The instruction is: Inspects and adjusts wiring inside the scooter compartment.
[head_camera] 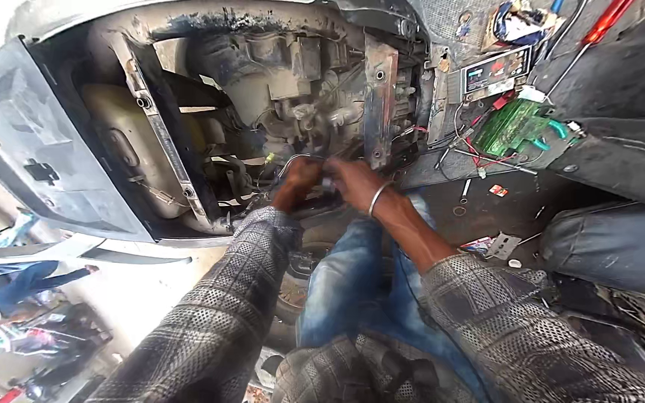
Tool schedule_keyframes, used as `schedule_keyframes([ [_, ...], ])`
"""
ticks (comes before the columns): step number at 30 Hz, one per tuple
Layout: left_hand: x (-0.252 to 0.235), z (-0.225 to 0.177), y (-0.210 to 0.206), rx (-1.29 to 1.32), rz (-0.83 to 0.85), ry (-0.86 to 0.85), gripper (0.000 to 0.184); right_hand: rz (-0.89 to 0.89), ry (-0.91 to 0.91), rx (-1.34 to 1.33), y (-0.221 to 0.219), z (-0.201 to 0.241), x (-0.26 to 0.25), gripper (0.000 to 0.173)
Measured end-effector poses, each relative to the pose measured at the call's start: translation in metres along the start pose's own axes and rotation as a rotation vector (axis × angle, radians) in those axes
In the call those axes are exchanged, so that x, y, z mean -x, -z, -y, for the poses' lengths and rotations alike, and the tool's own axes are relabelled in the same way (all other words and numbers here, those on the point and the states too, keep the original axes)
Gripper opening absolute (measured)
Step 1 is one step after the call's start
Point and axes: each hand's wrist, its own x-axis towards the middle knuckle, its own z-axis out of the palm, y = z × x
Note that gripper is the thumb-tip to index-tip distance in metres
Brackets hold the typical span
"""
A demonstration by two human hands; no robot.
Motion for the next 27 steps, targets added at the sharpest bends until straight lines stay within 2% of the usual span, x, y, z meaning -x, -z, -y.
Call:
schedule_keyframes([
  [1,0.001,0.002,0.001,0.071,0.028,-0.011,0.021,0.012,-0.095,-0.174,-0.028,-0.026,-0.001,0.022],
  [2,0.001,0.002,0.001,0.153,0.056,-0.017,0.023,0.127,-0.249,-0.253,-0.039,-0.04,-0.007,0.03],
  [4,-0.002,0.003,0.003,0.266,0.129,-0.006,0.035,0.214,-0.414,-0.284,-0.047,-0.049,-0.019,0.031],
  [6,-0.003,0.002,0.011,0.271,0.243,-0.023,0.035,0.164,-0.443,-0.273,-0.052,-0.046,-0.022,0.026],
  [10,-0.007,0.004,0.027,0.233,0.412,-0.079,0.017,-0.031,-0.476,-0.41,-0.07,-0.04,-0.012,0.018],
  [12,-0.011,0.004,0.032,0.214,0.459,-0.073,0.016,-0.069,-0.518,-0.575,-0.073,-0.043,-0.004,0.021],
  [15,-0.014,0.006,0.038,0.162,0.515,-0.096,0.025,-0.13,-0.543,-0.729,-0.07,-0.05,0.01,0.031],
  [18,-0.012,0.0,0.039,0.108,0.532,-0.113,0.032,-0.152,-0.611,-0.675,-0.066,-0.059,0.012,0.043],
  [22,-0.005,-0.019,0.039,-0.004,0.529,-0.012,0.044,0.065,-0.706,-0.416,-0.064,-0.072,0.003,0.055],
  [27,-0.002,-0.046,0.033,-0.362,0.558,-0.027,0.06,0.23,-0.748,-0.294,-0.064,-0.076,-0.011,0.052],
])
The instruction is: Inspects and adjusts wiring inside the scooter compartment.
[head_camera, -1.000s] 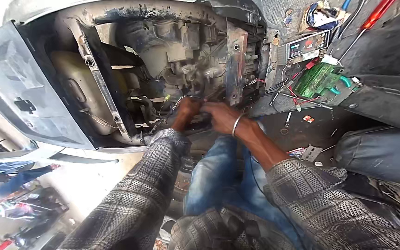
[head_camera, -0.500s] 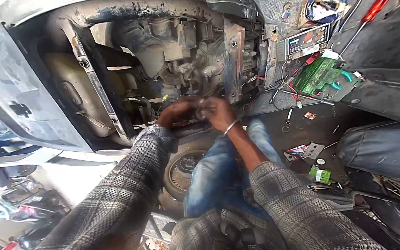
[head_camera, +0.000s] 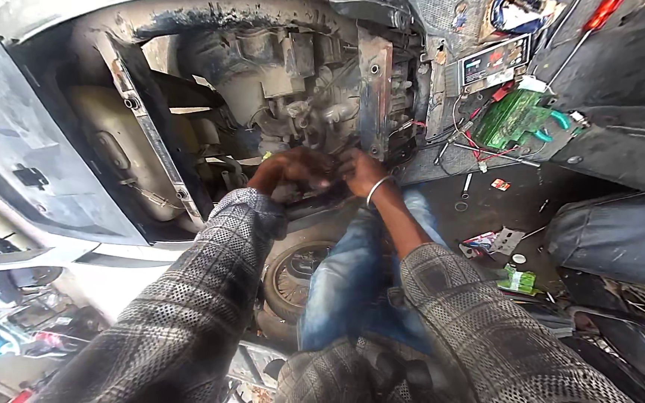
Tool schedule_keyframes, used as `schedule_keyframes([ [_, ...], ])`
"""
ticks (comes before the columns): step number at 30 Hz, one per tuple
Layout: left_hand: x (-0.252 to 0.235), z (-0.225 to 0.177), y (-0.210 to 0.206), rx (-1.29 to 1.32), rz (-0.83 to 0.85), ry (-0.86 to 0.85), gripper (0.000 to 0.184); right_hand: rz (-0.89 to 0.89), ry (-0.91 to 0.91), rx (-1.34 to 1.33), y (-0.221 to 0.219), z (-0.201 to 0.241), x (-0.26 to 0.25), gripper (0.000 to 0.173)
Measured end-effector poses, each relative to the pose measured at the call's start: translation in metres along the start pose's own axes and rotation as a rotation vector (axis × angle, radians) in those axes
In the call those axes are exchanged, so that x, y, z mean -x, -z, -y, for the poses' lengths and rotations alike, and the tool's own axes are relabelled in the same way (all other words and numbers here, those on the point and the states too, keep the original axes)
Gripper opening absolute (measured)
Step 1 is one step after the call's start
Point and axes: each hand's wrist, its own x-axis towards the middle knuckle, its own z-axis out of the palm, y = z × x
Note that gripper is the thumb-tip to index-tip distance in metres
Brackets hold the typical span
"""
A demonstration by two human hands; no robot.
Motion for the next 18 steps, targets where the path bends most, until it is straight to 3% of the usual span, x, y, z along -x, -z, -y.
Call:
schedule_keyframes([
  [3,-0.002,0.011,-0.002,-0.043,-0.08,-0.077,0.057,0.019,-0.04,0.005,-0.004,0.003,-0.008,0.053],
  [8,-0.001,0.044,-0.015,0.026,-0.145,-0.251,0.03,-0.117,0.025,-0.143,-0.01,-0.005,-0.013,0.051],
  [12,-0.001,0.047,-0.022,0.13,-0.2,-0.193,0.026,-0.081,0.048,-0.188,-0.004,-0.004,-0.009,0.057],
  [18,-0.012,0.048,-0.036,0.09,-0.452,-0.174,0.019,-0.018,-0.05,-0.087,0.0,-0.001,-0.015,0.053],
])
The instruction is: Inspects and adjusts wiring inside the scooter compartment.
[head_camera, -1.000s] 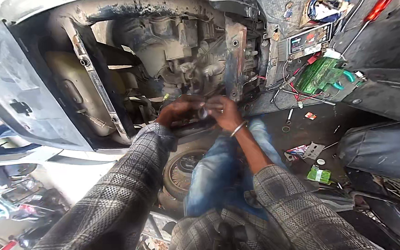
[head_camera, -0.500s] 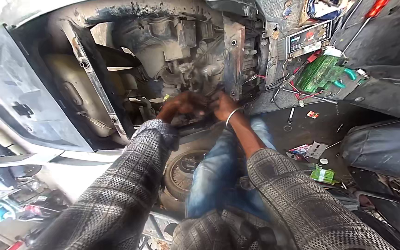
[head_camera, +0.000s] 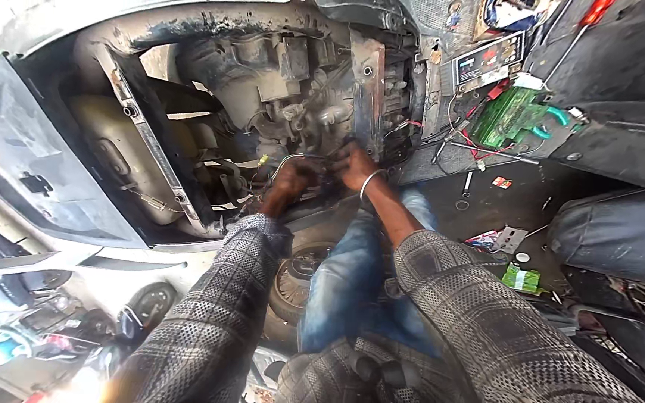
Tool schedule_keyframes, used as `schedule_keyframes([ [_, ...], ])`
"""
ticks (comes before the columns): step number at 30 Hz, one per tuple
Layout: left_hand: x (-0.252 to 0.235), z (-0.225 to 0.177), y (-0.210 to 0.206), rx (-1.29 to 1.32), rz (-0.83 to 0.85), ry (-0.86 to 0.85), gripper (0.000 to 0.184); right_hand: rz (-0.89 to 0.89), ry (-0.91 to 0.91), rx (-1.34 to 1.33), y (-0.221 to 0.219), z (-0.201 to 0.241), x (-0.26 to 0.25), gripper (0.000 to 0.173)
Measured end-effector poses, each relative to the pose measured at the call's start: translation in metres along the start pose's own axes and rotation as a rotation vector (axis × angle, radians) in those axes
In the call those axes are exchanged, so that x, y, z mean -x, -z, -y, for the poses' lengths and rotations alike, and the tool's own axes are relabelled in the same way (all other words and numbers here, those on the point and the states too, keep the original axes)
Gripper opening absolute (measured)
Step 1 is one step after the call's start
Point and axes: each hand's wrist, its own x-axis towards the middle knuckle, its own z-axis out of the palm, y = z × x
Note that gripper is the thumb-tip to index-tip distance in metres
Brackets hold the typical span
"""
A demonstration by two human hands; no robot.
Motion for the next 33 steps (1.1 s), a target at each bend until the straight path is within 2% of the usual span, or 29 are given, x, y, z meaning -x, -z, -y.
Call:
schedule_keyframes([
  [5,0.004,-0.012,-0.012,-0.075,-0.157,0.065,0.019,0.091,0.027,0.229,0.0,0.001,0.0,0.053],
  [8,0.005,-0.015,-0.016,-0.101,-0.184,0.114,0.019,0.067,0.054,0.275,-0.001,0.001,0.002,0.052],
  [11,0.004,-0.017,-0.014,-0.13,-0.164,0.156,0.017,-0.038,0.113,0.27,-0.003,0.002,0.004,0.045],
  [15,0.0,-0.019,-0.011,-0.197,-0.09,0.177,0.014,-0.164,0.172,0.435,-0.004,0.007,0.017,0.028],
  [17,-0.001,-0.018,-0.01,-0.206,-0.084,0.161,0.013,-0.128,0.211,0.497,-0.003,0.005,0.016,0.036],
  [21,-0.005,-0.01,-0.007,-0.171,-0.088,0.101,0.013,0.067,0.194,0.675,0.004,0.019,0.005,0.051],
  [25,-0.011,0.006,-0.003,-0.157,-0.068,0.062,0.013,0.082,0.191,0.812,0.006,0.035,0.003,0.035],
  [30,-0.009,0.003,-0.002,-0.23,-0.025,0.039,0.011,0.056,0.206,0.816,0.002,0.031,0.005,0.035],
  [33,-0.009,0.006,0.0,-0.265,-0.009,-0.005,0.01,0.029,0.34,0.765,0.002,0.013,-0.004,0.032],
])
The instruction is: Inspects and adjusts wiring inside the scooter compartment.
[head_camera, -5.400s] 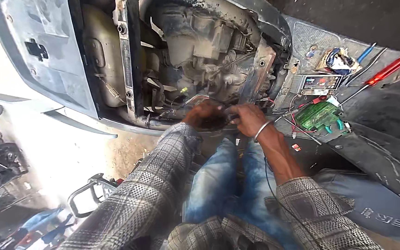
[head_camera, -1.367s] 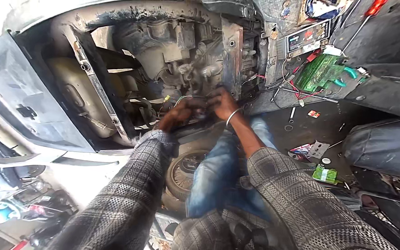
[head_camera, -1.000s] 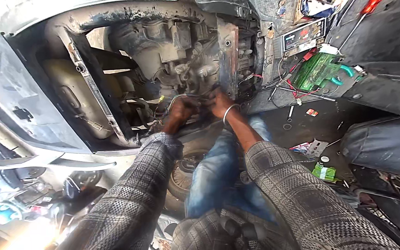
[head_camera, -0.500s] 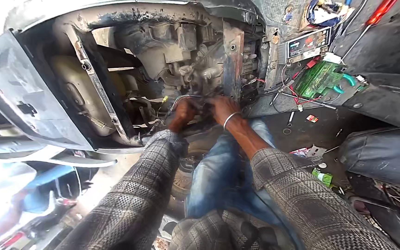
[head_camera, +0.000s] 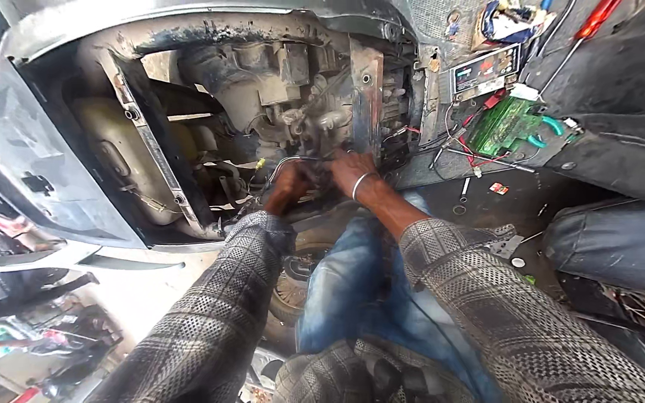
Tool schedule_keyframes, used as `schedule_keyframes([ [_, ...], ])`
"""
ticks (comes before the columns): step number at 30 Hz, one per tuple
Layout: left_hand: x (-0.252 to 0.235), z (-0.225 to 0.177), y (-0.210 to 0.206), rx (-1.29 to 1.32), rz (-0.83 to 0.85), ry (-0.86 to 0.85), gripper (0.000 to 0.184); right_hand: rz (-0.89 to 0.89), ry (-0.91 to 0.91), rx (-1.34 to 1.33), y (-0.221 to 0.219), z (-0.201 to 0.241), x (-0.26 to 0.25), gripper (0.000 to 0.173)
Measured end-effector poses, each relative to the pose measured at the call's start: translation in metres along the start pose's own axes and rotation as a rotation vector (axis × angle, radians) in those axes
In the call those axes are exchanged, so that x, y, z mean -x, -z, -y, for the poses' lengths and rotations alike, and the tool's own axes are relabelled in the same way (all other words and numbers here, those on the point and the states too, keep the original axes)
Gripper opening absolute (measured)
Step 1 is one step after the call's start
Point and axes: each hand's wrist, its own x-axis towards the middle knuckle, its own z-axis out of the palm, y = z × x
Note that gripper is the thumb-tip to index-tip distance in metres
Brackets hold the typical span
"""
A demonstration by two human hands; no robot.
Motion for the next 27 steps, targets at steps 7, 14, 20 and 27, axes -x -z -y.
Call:
schedule_keyframes([
  [7,0.007,-0.008,0.01,0.167,0.14,-0.008,0.015,-0.055,0.286,-0.041,-0.001,-0.022,-0.003,0.03],
  [14,0.004,-0.015,0.013,0.507,0.204,0.134,0.019,-0.08,0.029,-0.088,0.008,-0.022,0.022,0.037],
  [20,-0.009,-0.01,0.001,0.556,0.024,0.249,0.028,0.078,0.134,-0.114,0.024,0.009,0.033,0.034],
  [27,0.0,-0.024,0.019,0.459,0.106,0.206,0.019,0.127,0.132,-0.52,0.03,0.021,0.022,0.047],
])
